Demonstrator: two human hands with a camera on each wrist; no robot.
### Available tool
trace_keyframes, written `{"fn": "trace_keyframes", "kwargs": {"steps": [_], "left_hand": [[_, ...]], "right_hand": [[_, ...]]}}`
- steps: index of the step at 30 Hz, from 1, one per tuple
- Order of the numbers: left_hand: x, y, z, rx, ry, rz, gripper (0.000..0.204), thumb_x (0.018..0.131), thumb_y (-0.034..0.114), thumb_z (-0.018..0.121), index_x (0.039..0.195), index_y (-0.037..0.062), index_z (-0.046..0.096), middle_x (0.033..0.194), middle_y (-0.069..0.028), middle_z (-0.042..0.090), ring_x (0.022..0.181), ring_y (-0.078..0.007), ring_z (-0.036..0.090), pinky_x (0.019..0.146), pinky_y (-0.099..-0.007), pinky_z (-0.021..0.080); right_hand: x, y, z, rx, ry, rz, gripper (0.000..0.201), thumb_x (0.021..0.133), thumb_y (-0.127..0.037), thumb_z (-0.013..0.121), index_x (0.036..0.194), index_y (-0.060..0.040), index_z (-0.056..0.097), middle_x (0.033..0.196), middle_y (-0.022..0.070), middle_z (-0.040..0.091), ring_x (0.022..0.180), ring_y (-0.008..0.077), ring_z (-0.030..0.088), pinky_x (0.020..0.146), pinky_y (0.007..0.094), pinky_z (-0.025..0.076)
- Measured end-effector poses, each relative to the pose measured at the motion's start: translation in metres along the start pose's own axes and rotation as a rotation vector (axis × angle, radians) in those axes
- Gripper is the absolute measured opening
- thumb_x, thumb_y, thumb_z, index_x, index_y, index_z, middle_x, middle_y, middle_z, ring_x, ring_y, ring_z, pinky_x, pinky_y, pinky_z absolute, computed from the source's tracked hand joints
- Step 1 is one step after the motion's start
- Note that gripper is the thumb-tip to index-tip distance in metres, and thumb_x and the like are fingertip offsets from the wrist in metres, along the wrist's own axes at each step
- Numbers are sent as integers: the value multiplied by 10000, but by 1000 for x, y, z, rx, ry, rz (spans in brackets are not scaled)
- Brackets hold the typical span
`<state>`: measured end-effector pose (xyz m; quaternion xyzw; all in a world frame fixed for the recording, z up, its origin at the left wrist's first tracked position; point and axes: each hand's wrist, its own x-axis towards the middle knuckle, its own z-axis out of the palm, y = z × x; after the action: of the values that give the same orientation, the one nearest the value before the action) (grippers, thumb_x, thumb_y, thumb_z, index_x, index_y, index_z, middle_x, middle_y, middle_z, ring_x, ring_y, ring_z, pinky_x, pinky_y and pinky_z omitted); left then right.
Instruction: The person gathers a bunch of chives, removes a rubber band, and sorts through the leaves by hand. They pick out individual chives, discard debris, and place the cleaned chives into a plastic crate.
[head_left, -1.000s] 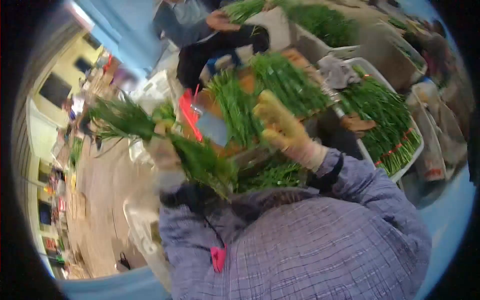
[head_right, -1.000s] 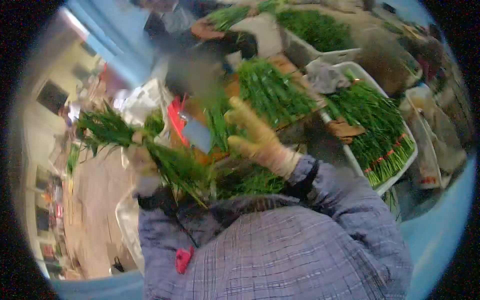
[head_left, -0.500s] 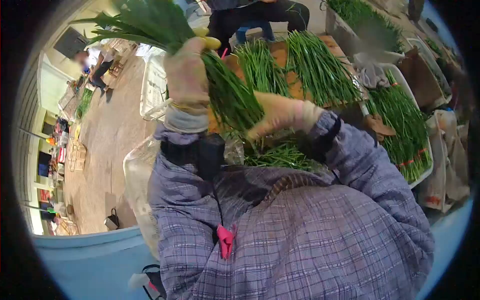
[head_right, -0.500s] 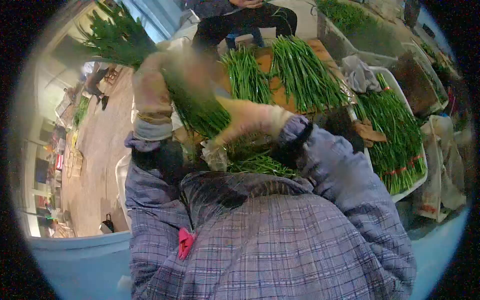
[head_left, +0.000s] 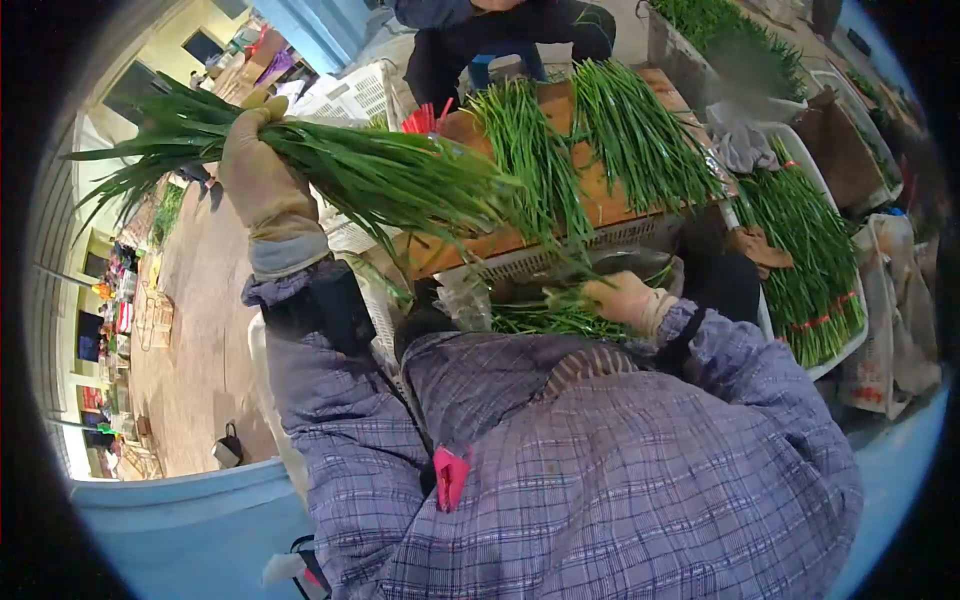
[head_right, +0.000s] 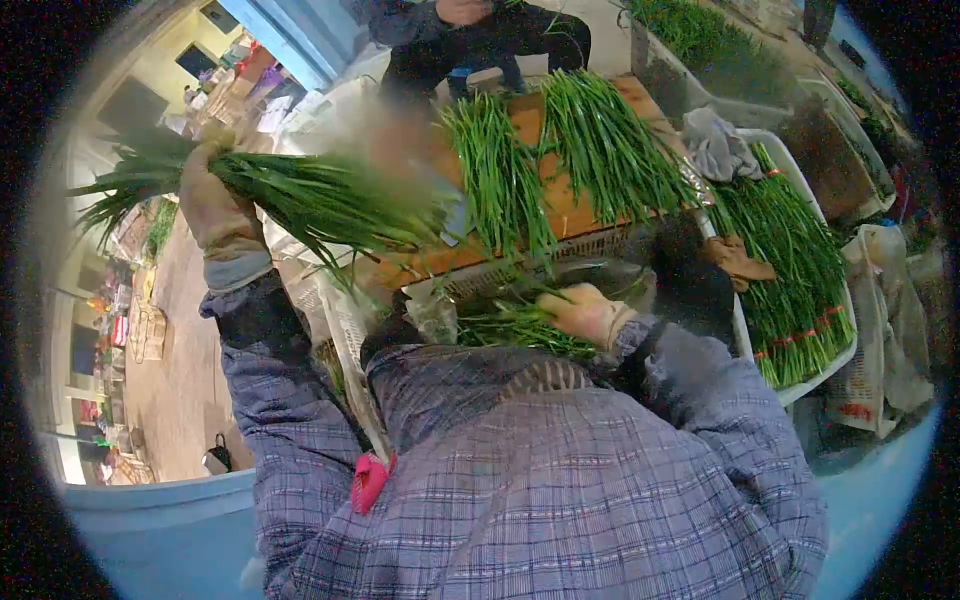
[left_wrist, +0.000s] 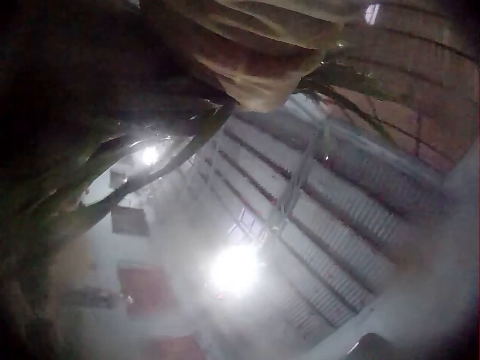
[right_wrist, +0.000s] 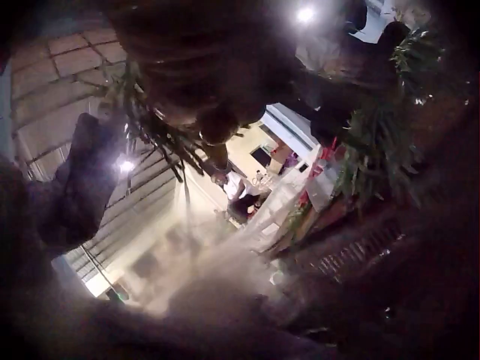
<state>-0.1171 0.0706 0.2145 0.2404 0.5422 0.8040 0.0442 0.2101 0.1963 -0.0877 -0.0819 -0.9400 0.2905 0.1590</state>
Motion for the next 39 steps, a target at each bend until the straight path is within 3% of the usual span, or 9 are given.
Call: {"fn": "trace_keyframes", "kwargs": {"steps": [2,3,6,9,16,24,34,36,39], "left_hand": [[0,-3,4,10,61,66,162,826,134,553,863,1,636,761,-79,596,625,-199,577,561,-307,484],[-1,-6,4,37,96,80,197,816,125,567,910,-25,654,795,-84,614,680,-202,594,624,-308,493],[-6,-14,5,173,50,200,233,787,127,610,925,-50,673,846,-88,637,750,-199,603,695,-304,483],[-18,-16,27,171,65,172,231,801,138,603,922,-34,700,888,-85,651,793,-185,589,745,-295,461],[-29,-22,62,9,52,97,261,753,168,612,787,-82,678,767,-99,616,668,-198,575,638,-307,458],[-45,-14,69,120,6,96,291,782,187,607,814,-94,676,785,-123,627,666,-217,593,629,-312,479],[-28,-23,55,11,30,116,260,783,135,595,851,-111,645,775,-126,609,630,-214,589,607,-319,487],[-29,-27,58,-31,35,33,267,780,153,592,820,-105,650,776,-117,612,618,-209,582,599,-309,481],[-32,-31,65,19,25,51,276,779,162,583,807,-103,656,771,-109,614,628,-205,583,602,-302,476]], "right_hand": [[-13,13,4,-321,-704,271,491,752,-317,752,1123,-31,607,1016,141,666,895,299,657,752,355,519],[-4,6,-6,-323,-701,268,491,752,-317,752,1123,-31,607,1016,141,666,895,299,657,752,355,519],[50,-59,-67,194,-364,477,484,791,-335,734,1102,18,622,981,145,676,904,272,660,779,325,518],[91,-113,-70,431,228,-161,252,867,-228,617,1078,-95,654,924,135,684,800,283,674,693,365,528],[160,-130,-36,-201,-162,135,244,860,-196,534,1038,-50,614,920,148,671,816,340,650,629,437,510],[165,-92,-5,-157,628,2,335,876,-406,564,1016,-107,620,935,159,665,893,350,634,815,429,501],[66,-55,2,-114,-194,167,237,910,-296,533,1069,-141,618,908,107,665,807,321,641,677,410,510],[69,-86,-14,196,274,-57,214,877,-228,587,1072,-144,611,835,122,650,783,314,637,638,395,506],[92,-102,-26,199,376,-4,191,845,-190,629,1023,-122,613,830,106,657,764,294,646,639,368,509]]}}
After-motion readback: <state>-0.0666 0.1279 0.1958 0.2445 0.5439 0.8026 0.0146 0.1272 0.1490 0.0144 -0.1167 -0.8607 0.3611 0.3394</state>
